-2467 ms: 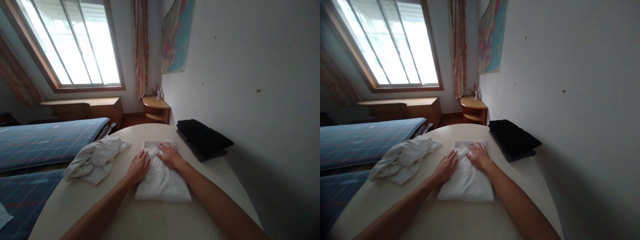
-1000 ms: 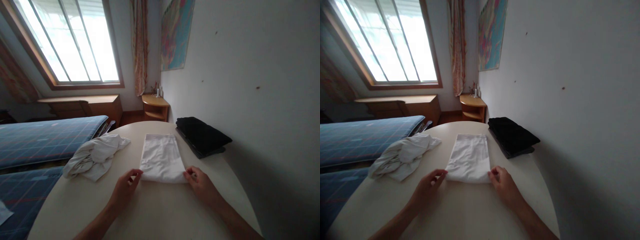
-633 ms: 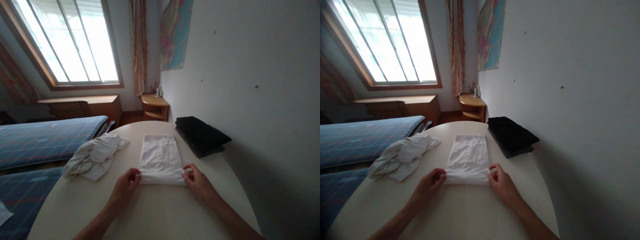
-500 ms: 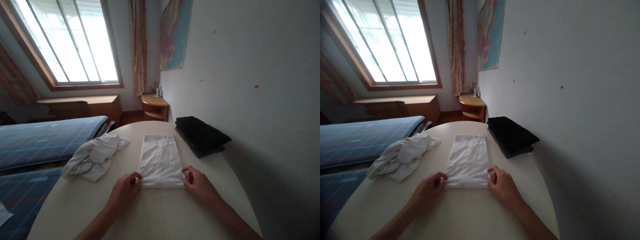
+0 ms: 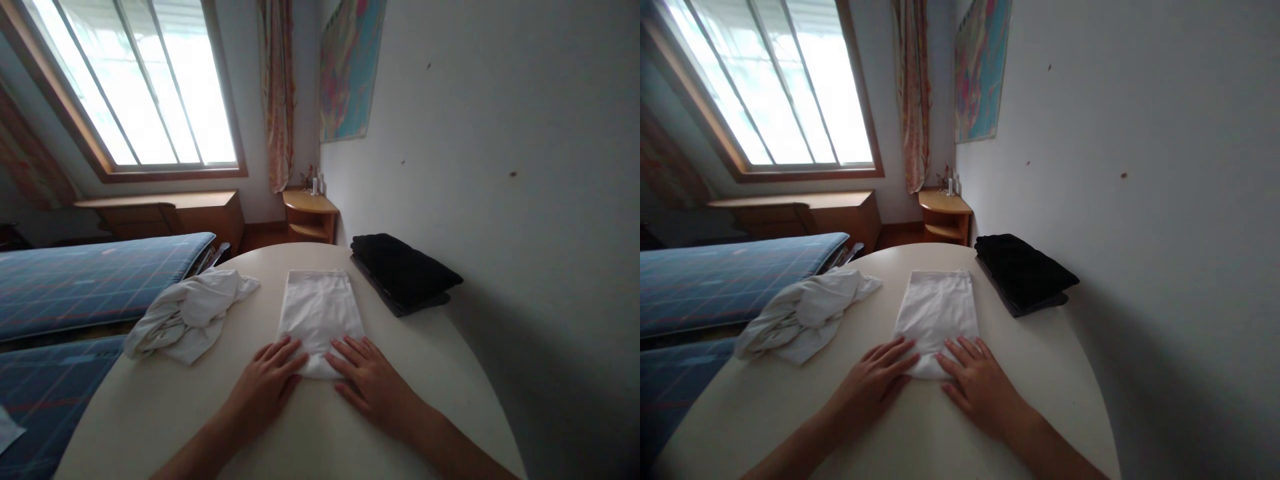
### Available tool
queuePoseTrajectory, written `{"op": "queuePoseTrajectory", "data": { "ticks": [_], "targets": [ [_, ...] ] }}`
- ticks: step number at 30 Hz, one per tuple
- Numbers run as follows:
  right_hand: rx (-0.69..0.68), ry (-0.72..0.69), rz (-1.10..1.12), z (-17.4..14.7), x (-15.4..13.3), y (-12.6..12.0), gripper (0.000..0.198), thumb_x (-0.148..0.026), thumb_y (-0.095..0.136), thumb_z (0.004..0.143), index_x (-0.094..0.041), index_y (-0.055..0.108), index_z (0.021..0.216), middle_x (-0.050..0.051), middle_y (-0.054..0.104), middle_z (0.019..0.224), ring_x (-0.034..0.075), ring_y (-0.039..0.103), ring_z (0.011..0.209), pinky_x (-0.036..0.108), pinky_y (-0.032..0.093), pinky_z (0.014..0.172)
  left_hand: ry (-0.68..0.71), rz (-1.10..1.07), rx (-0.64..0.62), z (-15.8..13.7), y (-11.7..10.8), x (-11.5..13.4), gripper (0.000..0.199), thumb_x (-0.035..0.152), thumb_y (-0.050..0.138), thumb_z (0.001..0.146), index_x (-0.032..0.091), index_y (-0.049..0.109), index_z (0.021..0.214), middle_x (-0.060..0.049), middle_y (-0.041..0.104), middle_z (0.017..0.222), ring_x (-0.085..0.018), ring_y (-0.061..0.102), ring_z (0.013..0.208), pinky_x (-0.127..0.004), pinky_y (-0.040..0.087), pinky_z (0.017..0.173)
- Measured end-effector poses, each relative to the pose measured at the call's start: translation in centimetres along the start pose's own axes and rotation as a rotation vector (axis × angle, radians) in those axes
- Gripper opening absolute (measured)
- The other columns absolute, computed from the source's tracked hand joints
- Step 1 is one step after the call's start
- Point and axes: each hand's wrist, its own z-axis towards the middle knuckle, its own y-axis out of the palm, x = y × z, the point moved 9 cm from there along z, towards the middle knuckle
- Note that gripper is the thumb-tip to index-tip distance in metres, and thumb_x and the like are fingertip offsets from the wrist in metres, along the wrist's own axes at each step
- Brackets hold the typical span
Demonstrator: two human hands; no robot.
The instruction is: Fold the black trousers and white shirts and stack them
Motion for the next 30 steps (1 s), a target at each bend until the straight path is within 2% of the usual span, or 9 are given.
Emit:
{"op": "queuePoseTrajectory", "data": {
  "ticks": [4, 7, 10, 15, 19, 23, 25, 28, 30],
  "targets": [
    [0.084, 0.012, -0.012, 1.0, -0.8, -0.9, 0.046, -0.029, 0.056, 0.094, -0.027, 0.054, 0.14, 0.007, 0.051, 0.149, 0.029, 0.044, 0.138, 0.055, 0.029, 0.117, 0.014, -0.023, 0.087, 0.6, -1.0, -0.2, 0.023, 0.015, 0.049, 0.097, 0.021, 0.065, 0.112, -0.005, 0.071, 0.124, -0.024, 0.062, 0.121, -0.045, 0.053, 0.1],
    [0.116, 0.005, -0.014, 1.6, -1.2, -1.0, 0.045, -0.021, 0.056, 0.093, -0.023, 0.057, 0.137, 0.009, 0.057, 0.143, 0.029, 0.051, 0.132, 0.05, 0.039, 0.112, 0.034, -0.044, 0.161, 0.8, -2.0, 0.2, 0.019, 0.014, 0.046, 0.098, 0.019, 0.062, 0.107, -0.006, 0.073, 0.115, -0.023, 0.065, 0.116, -0.043, 0.053, 0.099],
    [0.087, -0.023, -0.042, 1.6, -1.1, -0.7, 0.044, -0.009, 0.05, 0.093, -0.02, 0.061, 0.133, 0.01, 0.063, 0.136, 0.028, 0.058, 0.126, 0.046, 0.049, 0.103, 0.087, -0.057, 0.172, 0.7, -2.6, 0.6, 0.018, 0.017, 0.044, 0.1, 0.018, 0.061, 0.106, -0.006, 0.075, 0.107, -0.022, 0.069, 0.109, -0.04, 0.055, 0.094],
    [0.046, -0.104, 0.026, 0.1, -2.0, -1.9, 0.038, -0.007, 0.047, 0.094, -0.019, 0.066, 0.125, 0.007, 0.072, 0.12, 0.025, 0.063, 0.118, 0.038, 0.05, 0.102, 0.225, -0.128, 0.065, -0.2, -3.1, 1.7, 0.019, 0.021, 0.044, 0.101, 0.021, 0.062, 0.106, -0.004, 0.076, 0.095, -0.018, 0.073, 0.088, -0.031, 0.056, 0.083],
    [-0.083, -0.134, 0.196, -1.6, -3.9, -3.3, 0.03, -0.012, 0.053, 0.091, -0.023, 0.07, 0.114, 0.003, 0.075, 0.102, 0.019, 0.068, 0.1, 0.027, 0.051, 0.09, 0.19, -0.226, -0.111, -0.9, -3.1, 2.3, 0.016, 0.022, 0.05, 0.097, 0.022, 0.066, 0.095, -0.001, 0.072, 0.073, -0.016, 0.07, 0.067, -0.025, 0.052, 0.068],
    [-0.231, -0.19, 0.174, -3.1, -5.6, -2.8, 0.015, -0.018, 0.068, 0.083, -0.025, 0.073, 0.095, 0.001, 0.074, 0.093, 0.018, 0.068, 0.088, 0.025, 0.049, 0.077, 0.197, -0.481, -0.301, -2.0, -2.8, 4.0, 0.007, 0.023, 0.063, 0.084, 0.023, 0.07, 0.086, 0.0, 0.071, 0.068, -0.015, 0.069, 0.063, -0.023, 0.05, 0.066],
    [-0.278, -0.25, 0.165, -3.7, -6.4, -2.1, 0.01, -0.02, 0.073, 0.081, -0.026, 0.073, 0.089, -0.001, 0.074, 0.092, 0.017, 0.067, 0.086, 0.024, 0.048, 0.075, 0.228, -0.624, -0.371, -2.4, -2.8, 5.3, 0.008, 0.023, 0.063, 0.083, 0.021, 0.071, 0.081, 0.0, 0.071, 0.067, -0.013, 0.068, 0.06, -0.02, 0.049, 0.061],
    [-0.326, -0.29, 0.18, -3.5, -7.0, -1.5, 0.003, -0.025, 0.072, 0.084, -0.025, 0.071, 0.081, -0.003, 0.073, 0.083, 0.015, 0.066, 0.078, 0.024, 0.048, 0.075, 0.214, -0.638, -0.328, -1.8, -3.0, 6.2, 0.018, 0.02, 0.057, 0.086, 0.02, 0.07, 0.075, -0.001, 0.069, 0.06, -0.012, 0.064, 0.053, -0.02, 0.047, 0.055],
    [-0.272, -0.23, 0.168, -2.2, -6.4, -1.9, 0.008, -0.031, 0.069, 0.087, -0.023, 0.07, 0.086, -0.001, 0.072, 0.086, 0.017, 0.066, 0.08, 0.028, 0.049, 0.078, 0.163, -0.551, -0.213, -0.6, -3.3, 5.8, 0.019, 0.02, 0.053, 0.088, 0.02, 0.072, 0.085, -0.003, 0.073, 0.072, -0.015, 0.069, 0.065, -0.023, 0.053, 0.067]
  ]
}}
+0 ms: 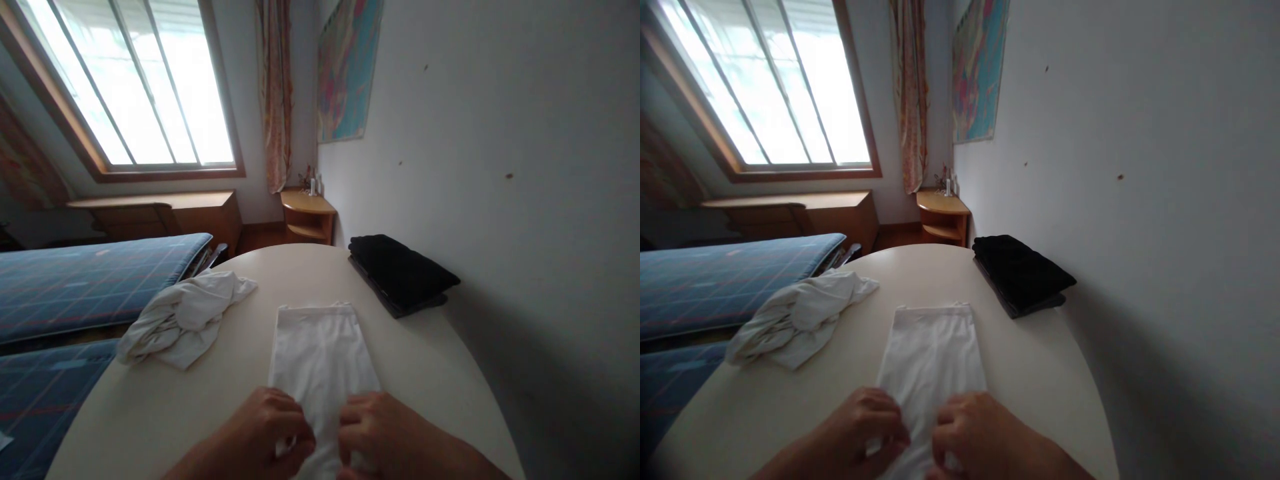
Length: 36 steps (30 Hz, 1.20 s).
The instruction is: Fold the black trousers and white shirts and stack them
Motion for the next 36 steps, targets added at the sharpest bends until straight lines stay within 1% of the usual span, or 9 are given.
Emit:
{"op": "queuePoseTrajectory", "data": {
  "ticks": [2, 4, 6, 9, 15, 19, 27, 31, 36],
  "targets": [
    [0.115, 0.058, -0.036, 1.1, 1.3, -1.5, 0.016, -0.032, 0.064, 0.089, -0.02, 0.069, 0.099, 0.005, 0.072, 0.101, 0.022, 0.066, 0.097, 0.034, 0.049, 0.089, -0.046, 0.11, 0.097, 0.9, -0.6, -1.0, 0.029, 0.024, 0.052, 0.092, 0.023, 0.068, 0.116, -0.008, 0.074, 0.111, -0.021, 0.069, 0.103, -0.033, 0.053, 0.093],
    [0.202, 0.086, -0.065, 2.3, 3.0, -2.7, 0.033, -0.034, 0.061, 0.091, -0.017, 0.064, 0.12, 0.012, 0.066, 0.126, 0.027, 0.056, 0.122, 0.042, 0.04, 0.106, -0.116, 0.216, 0.125, 1.3, -0.6, -2.9, 0.052, 0.03, 0.052, 0.095, 0.027, 0.046, 0.146, -0.008, 0.05, 0.15, -0.025, 0.046, 0.138, -0.043, 0.039, 0.114],
    [0.201, 0.114, -0.058, 3.4, 5.1, -2.8, 0.052, -0.041, 0.058, 0.093, -0.016, 0.053, 0.138, 0.015, 0.049, 0.149, 0.03, 0.038, 0.141, 0.048, 0.027, 0.117, -0.193, 0.309, 0.101, 1.2, 0.0, -5.3, 0.063, 0.039, 0.049, 0.098, 0.029, 0.027, 0.156, -0.006, 0.031, 0.162, -0.025, 0.028, 0.149, -0.049, 0.028, 0.12],
    [0.117, 0.158, -0.015, 4.5, 8.2, -2.2, 0.068, -0.054, 0.054, 0.093, -0.02, 0.041, 0.15, 0.013, 0.03, 0.161, 0.032, 0.021, 0.15, 0.053, 0.019, 0.12, -0.301, 0.396, 0.088, 0.2, 0.7, -8.6, 0.062, 0.047, 0.041, 0.101, 0.029, 0.022, 0.157, -0.007, 0.023, 0.164, -0.026, 0.021, 0.151, -0.052, 0.026, 0.12],
    [0.246, 0.093, -0.021, 5.6, 10.6, -4.0, 0.049, -0.045, 0.058, 0.093, -0.02, 0.058, 0.136, 0.011, 0.055, 0.143, 0.026, 0.046, 0.134, 0.043, 0.033, 0.114, -0.422, 0.424, 0.239, 0.5, -1.4, -11.8, 0.056, 0.046, 0.041, 0.1, 0.02, 0.04, 0.15, -0.014, 0.033, 0.16, -0.028, 0.029, 0.148, -0.05, 0.033, 0.117],
    [0.38, 0.275, -0.104, 6.1, 13.9, -5.9, 0.046, -0.032, 0.056, 0.093, -0.013, 0.057, 0.134, 0.016, 0.057, 0.139, 0.026, 0.048, 0.131, 0.044, 0.034, 0.113, -0.495, 0.411, 0.303, 3.1, -4.1, -14.0, 0.058, 0.04, 0.05, 0.095, 0.014, 0.044, 0.146, -0.018, 0.035, 0.158, -0.031, 0.034, 0.145, -0.049, 0.034, 0.116],
    [0.223, 0.499, 0.038, 7.1, 20.1, -7.5, 0.046, -0.033, 0.069, 0.082, -0.011, 0.066, 0.123, 0.015, 0.068, 0.121, 0.025, 0.062, 0.111, 0.032, 0.045, 0.097, -0.705, 0.17, 0.155, 6.7, -6.9, -19.9, 0.063, 0.033, 0.071, 0.077, 0.015, 0.053, 0.134, -0.014, 0.067, 0.121, -0.026, 0.064, 0.108, -0.035, 0.049, 0.094],
    [0.129, 0.582, 0.082, 7.6, 22.3, -7.5, 0.037, -0.039, 0.077, 0.075, -0.015, 0.072, 0.104, 0.01, 0.073, 0.1, 0.024, 0.067, 0.091, 0.027, 0.048, 0.075, -0.786, 0.125, 0.046, 7.4, -7.5, -21.6, 0.048, 0.034, 0.079, 0.064, 0.014, 0.068, 0.106, -0.009, 0.072, 0.098, -0.021, 0.068, 0.079, -0.027, 0.05, 0.066],
    [0.088, 0.592, 0.138, 7.9, 22.8, -7.6, 0.035, -0.037, 0.079, 0.071, -0.016, 0.071, 0.097, 0.008, 0.073, 0.096, 0.023, 0.066, 0.087, 0.026, 0.046, 0.068, -0.79, 0.107, -0.046, 8.1, -7.7, -21.8, 0.032, 0.034, 0.082, 0.055, 0.017, 0.071, 0.079, -0.001, 0.069, 0.071, -0.02, 0.065, 0.073, -0.024, 0.044, 0.061]
  ]
}}
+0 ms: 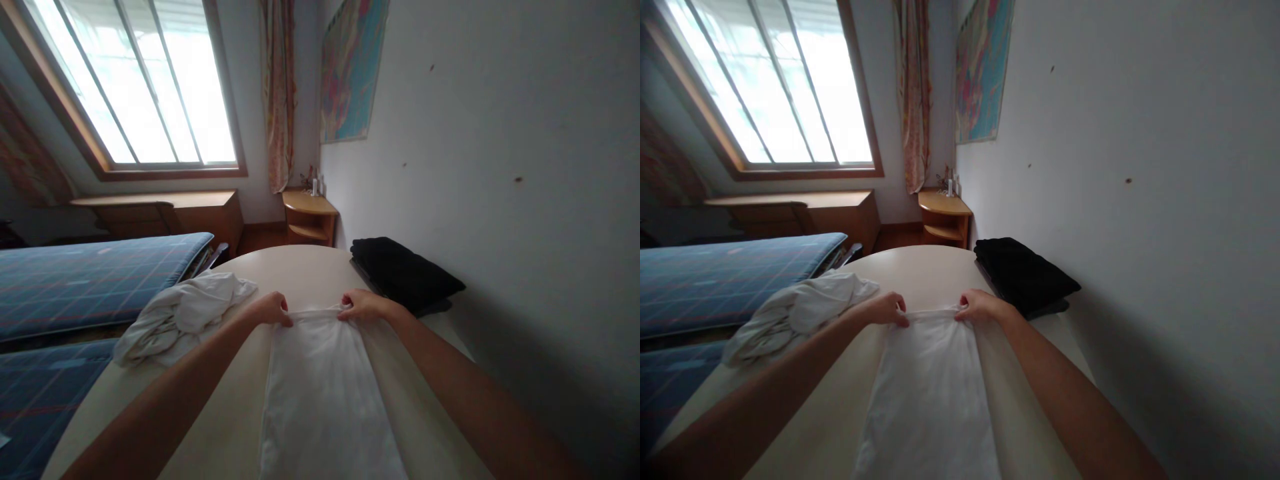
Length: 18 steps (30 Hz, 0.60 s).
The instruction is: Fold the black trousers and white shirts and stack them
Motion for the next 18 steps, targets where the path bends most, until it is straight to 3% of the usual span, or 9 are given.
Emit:
{"op": "queuePoseTrajectory", "data": {
  "ticks": [4, 8, 18],
  "targets": [
    [-0.055, -0.031, 0.081, -0.3, -0.6, 0.3, 0.032, -0.027, 0.076, 0.07, -0.017, 0.071, 0.1, 0.005, 0.074, 0.093, 0.02, 0.067, 0.082, 0.024, 0.047, 0.066, 0.046, -0.013, -0.038, 0.0, 0.1, 0.6, 0.022, 0.028, 0.08, 0.054, 0.018, 0.072, 0.071, 0.0, 0.069, 0.068, -0.019, 0.065, 0.072, -0.024, 0.044, 0.063],
    [-0.085, -0.072, 0.15, -0.6, -1.2, 0.4, 0.027, -0.022, 0.071, 0.073, -0.014, 0.073, 0.099, 0.004, 0.076, 0.09, 0.019, 0.069, 0.08, 0.024, 0.048, 0.067, 0.089, -0.046, 0.014, 0.1, -0.7, 1.1, 0.026, 0.026, 0.08, 0.051, 0.019, 0.072, 0.075, 0.0, 0.07, 0.076, -0.019, 0.064, 0.076, -0.024, 0.047, 0.067],
    [0.279, -0.148, 0.186, -1.3, -2.6, -5.1, 0.023, -0.024, 0.061, 0.083, -0.01, 0.065, 0.101, 0.009, 0.071, 0.095, 0.019, 0.064, 0.085, 0.028, 0.046, 0.076, 0.188, -0.161, 0.329, -1.4, -6.4, 2.8, 0.023, 0.023, 0.065, 0.07, 0.017, 0.064, 0.092, 0.002, 0.062, 0.072, -0.015, 0.059, 0.068, -0.024, 0.043, 0.062]
  ]
}}
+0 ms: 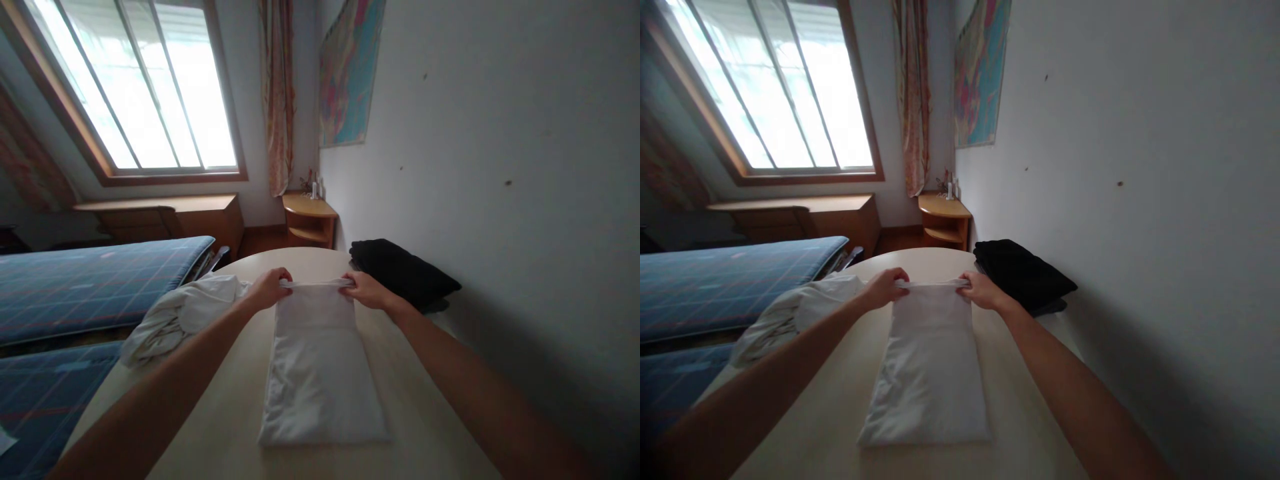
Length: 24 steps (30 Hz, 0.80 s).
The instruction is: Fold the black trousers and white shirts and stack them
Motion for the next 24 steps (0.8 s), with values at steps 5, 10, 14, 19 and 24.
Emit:
{"op": "queuePoseTrajectory", "data": {
  "ticks": [5, 10, 14, 19, 24],
  "targets": [
    [0.082, -0.085, 0.026, -1.7, -2.0, -2.1, 0.02, -0.028, 0.065, 0.081, -0.014, 0.063, 0.096, 0.005, 0.068, 0.085, 0.017, 0.061, 0.077, 0.027, 0.044, 0.071, 0.073, -0.1, -0.007, -2.0, -1.7, 1.7, 0.025, 0.026, 0.064, 0.071, 0.018, 0.06, 0.094, 0.003, 0.062, 0.067, -0.014, 0.058, 0.063, -0.024, 0.044, 0.061],
    [0.115, -0.171, 0.031, -5.3, -4.8, -3.5, 0.024, -0.037, 0.064, 0.085, -0.017, 0.062, 0.098, 0.004, 0.068, 0.085, 0.018, 0.061, 0.075, 0.027, 0.044, 0.069, 0.169, -0.145, 0.035, -5.8, -3.7, 4.1, 0.032, 0.033, 0.066, 0.072, 0.018, 0.063, 0.099, 0.0, 0.067, 0.084, -0.017, 0.06, 0.075, -0.027, 0.048, 0.071],
    [0.118, -0.166, -0.005, -9.1, -6.4, -3.3, 0.022, -0.038, 0.062, 0.087, -0.019, 0.063, 0.097, 0.002, 0.068, 0.081, 0.016, 0.059, 0.068, 0.026, 0.042, 0.064, 0.132, -0.213, 0.005, -9.6, -3.4, 4.8, 0.037, 0.036, 0.063, 0.077, 0.019, 0.063, 0.11, -0.003, 0.069, 0.095, -0.018, 0.063, 0.082, -0.028, 0.052, 0.074],
    [0.127, -0.198, -0.099, -13.2, -7.6, -1.6, 0.012, -0.022, 0.062, 0.084, -0.021, 0.064, 0.095, 0.002, 0.07, 0.088, 0.016, 0.062, 0.074, 0.027, 0.045, 0.071, 0.142, -0.183, -0.033, -13.6, -1.7, 5.5, 0.032, 0.029, 0.06, 0.082, 0.022, 0.063, 0.113, -0.003, 0.071, 0.101, -0.018, 0.066, 0.086, -0.028, 0.053, 0.079],
    [0.148, -0.295, -0.123, -15.5, -7.8, 0.0, 0.018, -0.01, 0.061, 0.08, -0.022, 0.064, 0.094, 0.004, 0.07, 0.091, 0.02, 0.063, 0.088, 0.031, 0.045, 0.082, 0.194, -0.08, -0.005, -16.3, -0.7, 5.8, 0.027, 0.017, 0.057, 0.081, 0.023, 0.064, 0.106, -0.001, 0.071, 0.095, -0.016, 0.065, 0.08, -0.025, 0.05, 0.075]
  ]
}}
